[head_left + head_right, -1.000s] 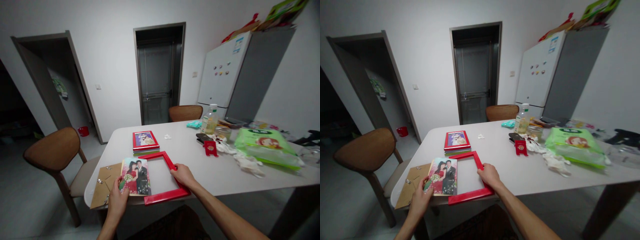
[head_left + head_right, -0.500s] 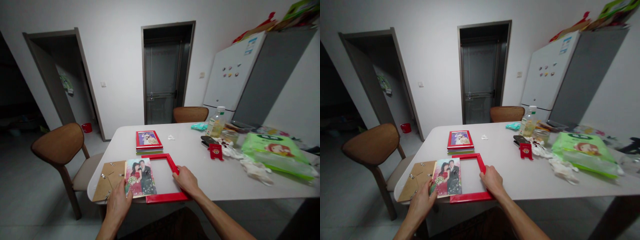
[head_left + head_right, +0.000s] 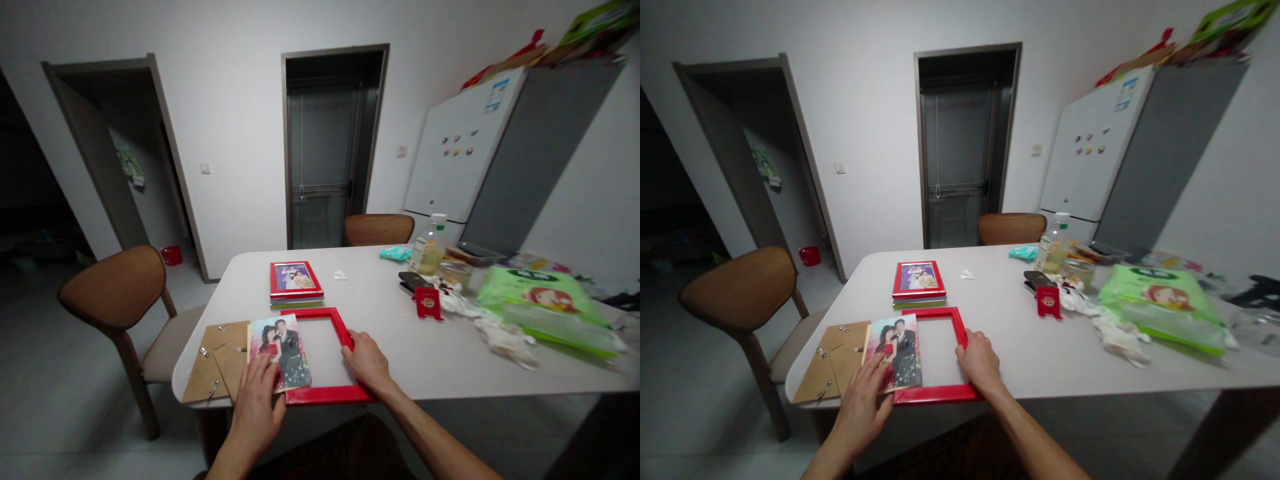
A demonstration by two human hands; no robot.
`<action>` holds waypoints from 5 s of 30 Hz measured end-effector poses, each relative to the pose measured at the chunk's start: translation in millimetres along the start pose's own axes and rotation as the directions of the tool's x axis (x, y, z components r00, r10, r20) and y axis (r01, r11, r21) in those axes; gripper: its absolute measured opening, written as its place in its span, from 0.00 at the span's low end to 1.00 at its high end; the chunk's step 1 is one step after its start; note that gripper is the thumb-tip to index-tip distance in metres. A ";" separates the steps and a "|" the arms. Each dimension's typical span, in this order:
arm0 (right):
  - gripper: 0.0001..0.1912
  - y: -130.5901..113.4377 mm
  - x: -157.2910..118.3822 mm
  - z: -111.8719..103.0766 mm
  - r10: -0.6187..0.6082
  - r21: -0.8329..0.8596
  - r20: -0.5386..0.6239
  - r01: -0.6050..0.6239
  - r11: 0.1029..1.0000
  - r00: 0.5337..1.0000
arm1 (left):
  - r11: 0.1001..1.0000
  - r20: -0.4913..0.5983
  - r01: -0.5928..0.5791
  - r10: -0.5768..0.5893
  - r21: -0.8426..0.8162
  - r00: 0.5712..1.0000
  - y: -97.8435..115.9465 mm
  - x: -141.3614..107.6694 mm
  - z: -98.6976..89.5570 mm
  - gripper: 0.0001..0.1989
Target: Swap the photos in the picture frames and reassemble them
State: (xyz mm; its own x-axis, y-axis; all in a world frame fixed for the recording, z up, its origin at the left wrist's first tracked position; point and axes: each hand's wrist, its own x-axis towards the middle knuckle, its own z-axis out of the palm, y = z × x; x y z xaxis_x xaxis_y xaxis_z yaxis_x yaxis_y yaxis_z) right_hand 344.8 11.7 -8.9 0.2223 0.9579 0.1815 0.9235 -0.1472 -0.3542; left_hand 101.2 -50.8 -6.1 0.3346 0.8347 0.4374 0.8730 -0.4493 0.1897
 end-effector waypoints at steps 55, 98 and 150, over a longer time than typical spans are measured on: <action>0.21 -30.1 28.3 -0.2 0.008 0.746 0.285 -0.227 0.626 0.958 | 0.878 0.138 0.172 -0.122 -0.446 0.983 37.2 22.4 20.6 0.22; 0.16 -32.2 31.9 1.6 0.047 0.091 0.079 -0.054 0.994 0.996 | 0.943 0.237 0.048 0.033 -0.329 0.971 34.7 21.0 8.4 0.14; 0.18 -69.9 -43.1 -41.1 -0.476 0.515 -0.052 0.432 0.740 0.878 | 0.954 0.069 0.073 -0.055 -0.291 0.996 -4.2 23.5 -26.3 0.21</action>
State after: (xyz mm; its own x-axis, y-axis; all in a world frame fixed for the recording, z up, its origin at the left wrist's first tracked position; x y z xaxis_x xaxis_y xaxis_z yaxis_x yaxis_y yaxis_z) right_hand 283.5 -29.5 45.8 -0.2279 0.8982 0.3760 0.6186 0.4317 -0.6565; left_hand 96.1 -37.7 26.4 0.3102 0.8781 0.3643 0.7537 -0.4607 0.4687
